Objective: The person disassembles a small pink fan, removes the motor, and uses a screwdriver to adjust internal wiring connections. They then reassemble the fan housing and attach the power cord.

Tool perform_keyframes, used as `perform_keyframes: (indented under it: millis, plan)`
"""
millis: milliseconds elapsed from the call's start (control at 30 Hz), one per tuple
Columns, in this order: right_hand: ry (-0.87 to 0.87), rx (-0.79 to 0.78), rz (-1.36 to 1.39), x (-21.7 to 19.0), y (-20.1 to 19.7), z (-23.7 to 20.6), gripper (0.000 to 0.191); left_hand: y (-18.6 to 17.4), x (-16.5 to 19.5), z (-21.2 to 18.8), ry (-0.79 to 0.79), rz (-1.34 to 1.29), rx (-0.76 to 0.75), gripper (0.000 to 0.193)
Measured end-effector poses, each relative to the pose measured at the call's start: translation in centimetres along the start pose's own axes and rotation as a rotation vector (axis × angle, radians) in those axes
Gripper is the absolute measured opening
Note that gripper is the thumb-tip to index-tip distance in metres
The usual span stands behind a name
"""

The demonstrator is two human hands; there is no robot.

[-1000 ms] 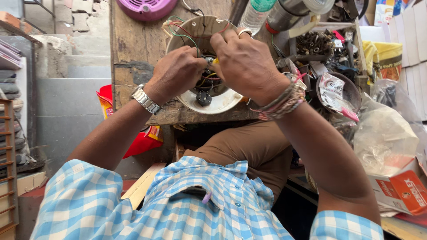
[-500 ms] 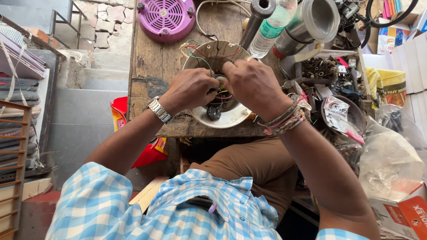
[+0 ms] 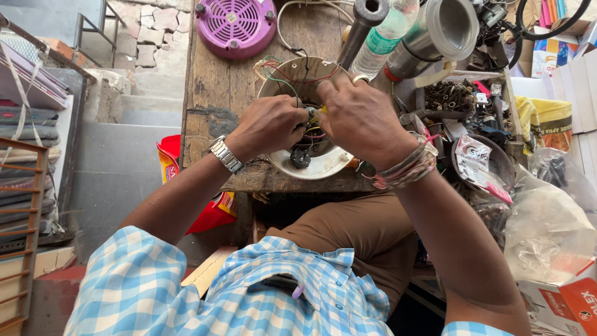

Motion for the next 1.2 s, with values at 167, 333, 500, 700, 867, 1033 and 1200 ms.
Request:
perform_keyframes:
  millis: [167, 333, 500, 700, 867, 1033, 1200]
  plan:
    - [-0.099, 0.076, -0.033, -0.2, 0.8, 0.1, 0.014, -0.3, 0.2, 0.1, 0.018, -0.027, 0.014, 0.016]
    - [0.141, -0.143, 0.058, 0.7, 3.1, -0.4, 0.031, -0.4, 0.1, 0.0, 0.015, -0.031, 0.034, 0.014]
    - [0.014, 0.225, 0.715, 0.2, 2.4, -1.4, 0.032, -0.5, 0.2, 0.0, 0.02, -0.016, 0.038, 0.016]
    - [-0.048, 0.485, 0.425, -1.4, 2.4, -2.9, 0.057, 0.1, 0.0, 0.1, -0.04, 0.017, -0.068, 0.013]
    - [0.305, 0.065, 0.476, 0.1, 4.5, -2.7, 0.054, 0.1, -0.1, 0.1, -0.038, -0.001, -0.028, 0.015]
    - [-0.011, 0.407, 0.494, -0.8, 2.6, -3.1, 0.047, 0.1, -0.1, 0.0, -0.02, -0.004, -0.017, 0.015]
    - [0.391, -0.002, 0.368, 0.8, 5.1, -3.2, 0.051, 0.2, -0.1, 0.0, -0.026, -0.013, -0.02, 0.017]
Point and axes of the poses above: each hand's wrist, its own z-axis towards the middle knuckle, its own y-axis out of the palm, x = y × z, the point moved 5 cm from there along z, towards the middle knuckle, and after that the axes turned 2 degrees about z, right-handed, at the moved point
